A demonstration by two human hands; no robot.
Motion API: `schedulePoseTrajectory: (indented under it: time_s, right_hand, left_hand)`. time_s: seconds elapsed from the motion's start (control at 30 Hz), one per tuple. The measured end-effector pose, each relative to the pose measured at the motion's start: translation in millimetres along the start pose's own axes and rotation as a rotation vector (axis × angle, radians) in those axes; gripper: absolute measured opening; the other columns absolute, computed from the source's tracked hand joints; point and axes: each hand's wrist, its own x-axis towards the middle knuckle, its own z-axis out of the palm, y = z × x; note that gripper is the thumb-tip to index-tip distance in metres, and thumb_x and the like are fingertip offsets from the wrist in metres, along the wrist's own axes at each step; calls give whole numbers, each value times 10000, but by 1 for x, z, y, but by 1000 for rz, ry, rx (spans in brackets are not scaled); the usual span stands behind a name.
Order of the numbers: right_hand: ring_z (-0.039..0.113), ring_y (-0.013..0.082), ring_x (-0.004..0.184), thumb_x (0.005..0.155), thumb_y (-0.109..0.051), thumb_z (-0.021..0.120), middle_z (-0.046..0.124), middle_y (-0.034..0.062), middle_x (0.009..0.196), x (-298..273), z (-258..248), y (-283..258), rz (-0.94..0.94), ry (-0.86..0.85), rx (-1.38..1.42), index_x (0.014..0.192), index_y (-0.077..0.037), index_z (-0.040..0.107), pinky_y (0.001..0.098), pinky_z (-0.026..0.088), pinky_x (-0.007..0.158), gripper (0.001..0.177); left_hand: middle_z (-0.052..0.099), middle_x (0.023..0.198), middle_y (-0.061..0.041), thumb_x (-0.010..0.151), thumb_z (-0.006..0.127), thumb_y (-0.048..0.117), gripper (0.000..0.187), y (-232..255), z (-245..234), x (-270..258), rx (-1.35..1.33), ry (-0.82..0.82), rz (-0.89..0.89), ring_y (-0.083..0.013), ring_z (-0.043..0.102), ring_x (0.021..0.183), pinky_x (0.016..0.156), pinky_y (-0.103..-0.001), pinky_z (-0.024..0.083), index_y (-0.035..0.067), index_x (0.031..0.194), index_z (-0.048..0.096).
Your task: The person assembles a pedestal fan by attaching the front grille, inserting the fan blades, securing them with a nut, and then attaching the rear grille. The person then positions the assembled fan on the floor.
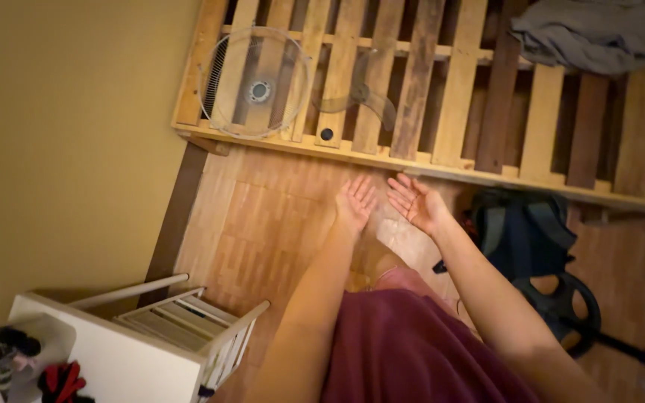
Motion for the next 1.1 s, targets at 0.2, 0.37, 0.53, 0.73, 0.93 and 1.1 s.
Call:
schedulePoseTrajectory:
  time_s: [0.2, 0.37, 0.53, 0.73, 0.93, 1.1]
  right_hand:
    - [550, 275, 1221, 1031, -290, 344, 571, 90, 1388, 106, 27, -32, 54, 31, -37, 1397, -97, 468, 373, 449, 1048, 432]
    - [574, 249, 1180, 1019, -253, 361, 588, 76, 1357, 184, 42, -58, 109, 77, -98, 1394, -94, 469, 369, 471, 1021, 422]
    - [614, 240, 1096, 1005, -183, 444, 612, 104, 1311, 260, 40, -50, 108, 146, -292, 1364, -38, 509, 363, 511, 971, 392]
    - [659, 204, 859, 875, -96, 608, 733, 67, 1055, 356, 27, 6, -214, 194, -836, 1176, -45, 690, 371, 553, 772, 316]
    - [689, 270, 879, 751, -162, 794, 713, 117, 982, 435, 70, 38, -287, 308, -1471, 1141, -148, 705, 365, 547, 814, 401]
    - [547, 350, 1119, 692, -103, 733, 612, 107, 1272, 481, 66, 62, -857, 89, -1732, 1118, -125, 712, 416, 470, 925, 427]
  left_hand:
    - [458, 1509, -10, 951, 429, 487, 612, 54, 0, 73, 151, 108, -5, -249, 353, 1414, 1123, -401, 270, 164, 1471, 417]
    - [456, 1498, -45, 948, 428, 445, 609, 79, -14, 142, 255, 162, 6, -251, 404, 1355, 1101, -397, 327, 143, 1476, 415]
    - [623, 1226, -119, 935, 570, 161, 335, 93, -40, 196, 549, 334, 139, -220, 570, 1096, 930, -340, 450, 59, 1252, 611]
    - [699, 1050, -69, 890, 560, 9, 233, 112, -89, 256, 654, 498, 370, -161, 644, 992, 887, -267, 482, 27, 1090, 678]
    - [678, 1036, -46, 880, 500, -17, 266, 126, -165, 343, 504, 494, 447, -152, 626, 981, 899, -255, 472, 50, 1079, 665]
    - [643, 992, -32, 915, 560, 24, 202, 126, -221, 379, 432, 531, 249, -109, 540, 828, 744, -259, 434, 67, 1092, 647]
